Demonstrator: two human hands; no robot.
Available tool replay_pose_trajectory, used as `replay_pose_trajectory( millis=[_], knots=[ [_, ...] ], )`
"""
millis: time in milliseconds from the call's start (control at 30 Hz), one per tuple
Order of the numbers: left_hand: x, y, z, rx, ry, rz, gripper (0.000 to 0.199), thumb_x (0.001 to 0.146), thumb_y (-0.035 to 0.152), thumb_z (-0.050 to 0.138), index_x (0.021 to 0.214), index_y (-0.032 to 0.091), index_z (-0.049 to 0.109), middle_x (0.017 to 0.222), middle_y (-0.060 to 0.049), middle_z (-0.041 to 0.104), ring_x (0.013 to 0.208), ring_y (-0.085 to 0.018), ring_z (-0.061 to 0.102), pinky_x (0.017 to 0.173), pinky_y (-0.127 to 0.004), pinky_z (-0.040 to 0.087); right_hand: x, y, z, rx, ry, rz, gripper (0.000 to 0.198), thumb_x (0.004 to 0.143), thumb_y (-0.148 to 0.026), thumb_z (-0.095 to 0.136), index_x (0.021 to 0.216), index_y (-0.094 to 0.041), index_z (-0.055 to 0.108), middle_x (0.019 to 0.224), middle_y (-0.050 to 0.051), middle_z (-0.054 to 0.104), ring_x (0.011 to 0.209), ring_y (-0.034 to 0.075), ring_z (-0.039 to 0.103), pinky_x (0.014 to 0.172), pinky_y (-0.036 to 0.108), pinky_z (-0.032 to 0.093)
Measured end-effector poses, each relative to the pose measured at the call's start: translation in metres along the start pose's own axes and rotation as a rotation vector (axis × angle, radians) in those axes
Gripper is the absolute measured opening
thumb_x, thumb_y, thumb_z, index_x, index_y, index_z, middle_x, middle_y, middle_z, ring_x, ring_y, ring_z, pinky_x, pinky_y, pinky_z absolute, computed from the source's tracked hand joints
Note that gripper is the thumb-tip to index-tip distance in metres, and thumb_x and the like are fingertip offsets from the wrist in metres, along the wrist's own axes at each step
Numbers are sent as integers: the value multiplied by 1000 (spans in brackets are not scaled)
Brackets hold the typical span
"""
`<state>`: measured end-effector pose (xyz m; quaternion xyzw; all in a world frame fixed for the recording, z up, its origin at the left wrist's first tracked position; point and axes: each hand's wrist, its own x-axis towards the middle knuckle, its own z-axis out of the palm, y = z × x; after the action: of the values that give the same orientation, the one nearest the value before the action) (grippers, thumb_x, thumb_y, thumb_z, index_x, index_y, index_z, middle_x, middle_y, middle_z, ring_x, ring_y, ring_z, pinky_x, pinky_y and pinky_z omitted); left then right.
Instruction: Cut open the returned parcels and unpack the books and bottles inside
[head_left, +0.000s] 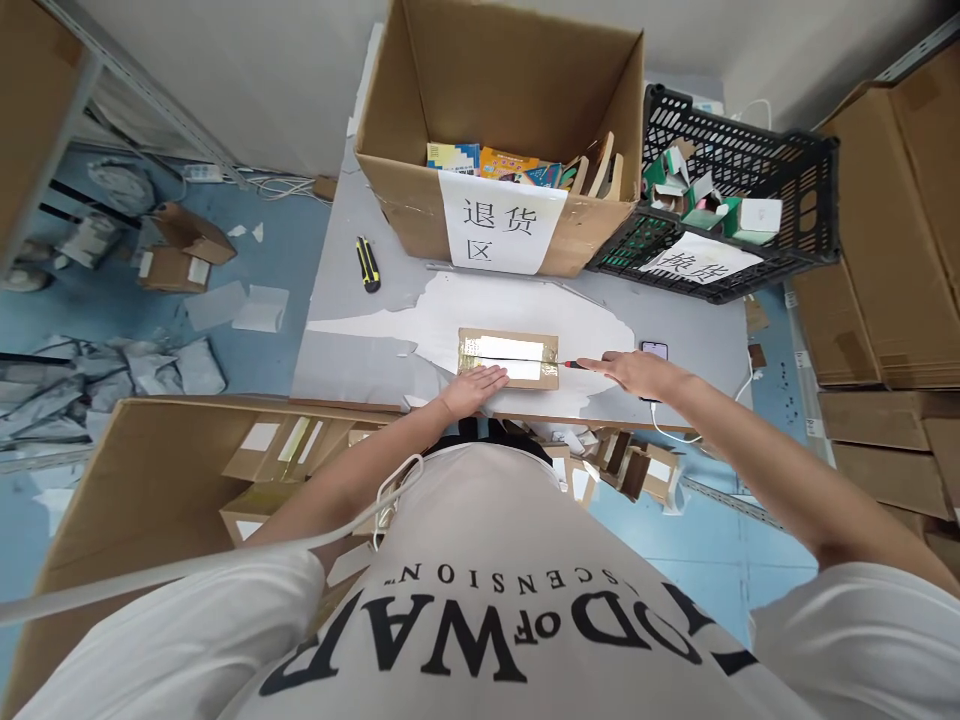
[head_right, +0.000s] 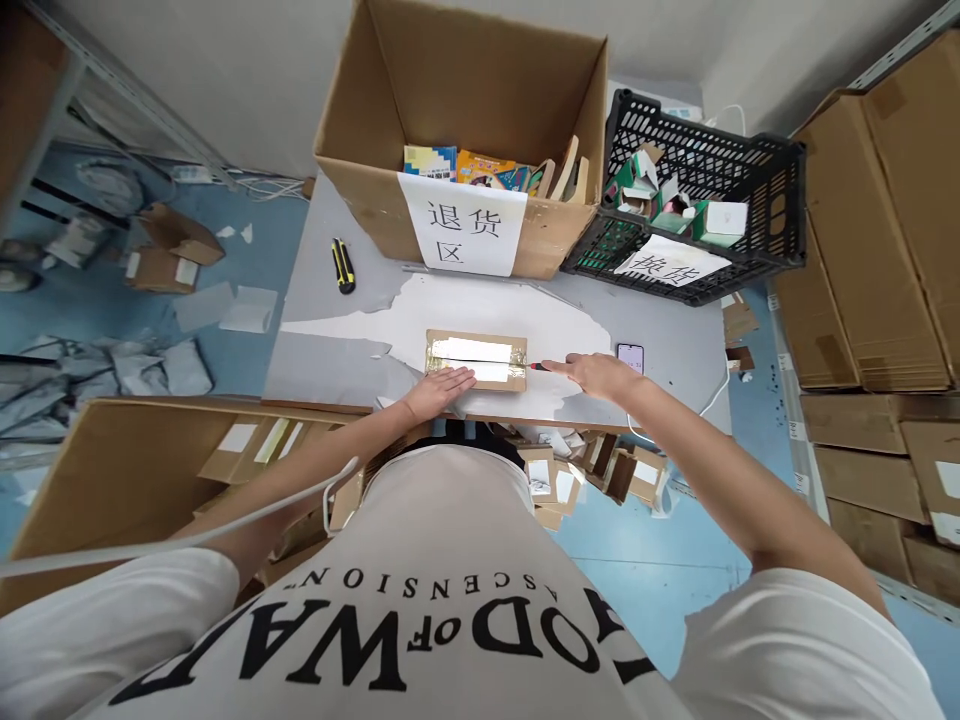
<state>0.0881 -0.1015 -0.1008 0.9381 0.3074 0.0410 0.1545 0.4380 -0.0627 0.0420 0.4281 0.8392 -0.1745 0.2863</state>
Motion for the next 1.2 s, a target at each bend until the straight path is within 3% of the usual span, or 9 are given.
replay_pose_trajectory(
  millis=[100, 200, 367, 433, 533, 600, 700, 1000, 1200],
  knots=[
    [1, 1, -3, -9, -13, -6, 57, 87, 7, 42, 143, 18, 44, 146, -12, 46, 138, -20, 39, 114, -39, 32, -11, 7, 11, 48, 55, 21, 64, 89, -12, 40, 147, -36, 34, 108, 12, 64, 67, 17, 63, 62, 28, 45],
    [1, 7, -8, -2, -24, -25, 59, 84, 4, 42, 141, 16, 45, 146, -12, 46, 138, -21, 40, 113, -39, 32, -29, 11, 31, 250, 205, 60, 58, 91, -20, 40, 147, -35, 36, 106, 10, 66, 69, 18, 63, 65, 31, 49],
    [7, 14, -27, 15, 44, -43, 47, 91, 22, 45, 137, 15, 49, 142, -14, 50, 136, -25, 43, 113, -44, 30, -26, -23, 83, 1097, 405, 316, 64, 93, -43, 42, 153, -30, 22, 107, 8, 67, 61, 14, 63, 54, 30, 55],
    [13, 11, -38, 35, 74, -88, 59, 88, 42, 53, 140, 14, 45, 147, -19, 43, 140, -30, 35, 115, -50, 23, -10, -45, 102, 1358, 462, 375, 72, 89, -50, 47, 153, -28, 21, 104, 7, 66, 58, 12, 62, 47, 27, 54],
    [27, 3, -50, 73, 60, -248, 102, 69, 65, 66, 147, 9, 32, 155, -26, 23, 145, -41, 19, 114, -61, 9, 11, -71, 120, 1579, 559, 347, 78, 85, -58, 51, 152, -26, 25, 107, 8, 64, 56, 10, 59, 44, 24, 52],
    [35, -1, -53, 72, -2, -331, 117, 61, 71, 68, 150, 8, 24, 156, -27, 15, 145, -44, 12, 113, -65, 3, 19, -79, 126, 1649, 590, 320, 80, 83, -60, 51, 151, -25, 25, 107, 8, 63, 55, 9, 57, 43, 24, 50],
    [41, -5, -51, 48, -69, -384, 120, 60, 74, 66, 151, 8, 21, 156, -27, 15, 145, -44, 11, 112, -66, -1, 21, -83, 128, 1694, 594, 306, 80, 84, -59, 52, 152, -26, 25, 106, 8, 63, 54, 8, 55, 42, 23, 48],
    [43, -4, -47, -15, 0, -408, 114, 59, 70, 69, 148, 12, 28, 152, -24, 29, 141, -44, 23, 113, -65, -1, 11, -77, 126, 1703, 512, 259, 74, 85, -54, 53, 151, -30, 27, 95, 3, 62, 47, 5, 45, 38, 20, 40],
    [42, -5, -45, -10, 2, -412, 112, 61, 70, 67, 149, 13, 28, 153, -23, 28, 141, -45, 23, 113, -66, 1, 6, -59, 124, 1722, 374, 221, 71, 86, -48, 55, 150, -32, 28, 86, 0, 58, 47, 5, 43, 38, 19, 37]
  ],
)
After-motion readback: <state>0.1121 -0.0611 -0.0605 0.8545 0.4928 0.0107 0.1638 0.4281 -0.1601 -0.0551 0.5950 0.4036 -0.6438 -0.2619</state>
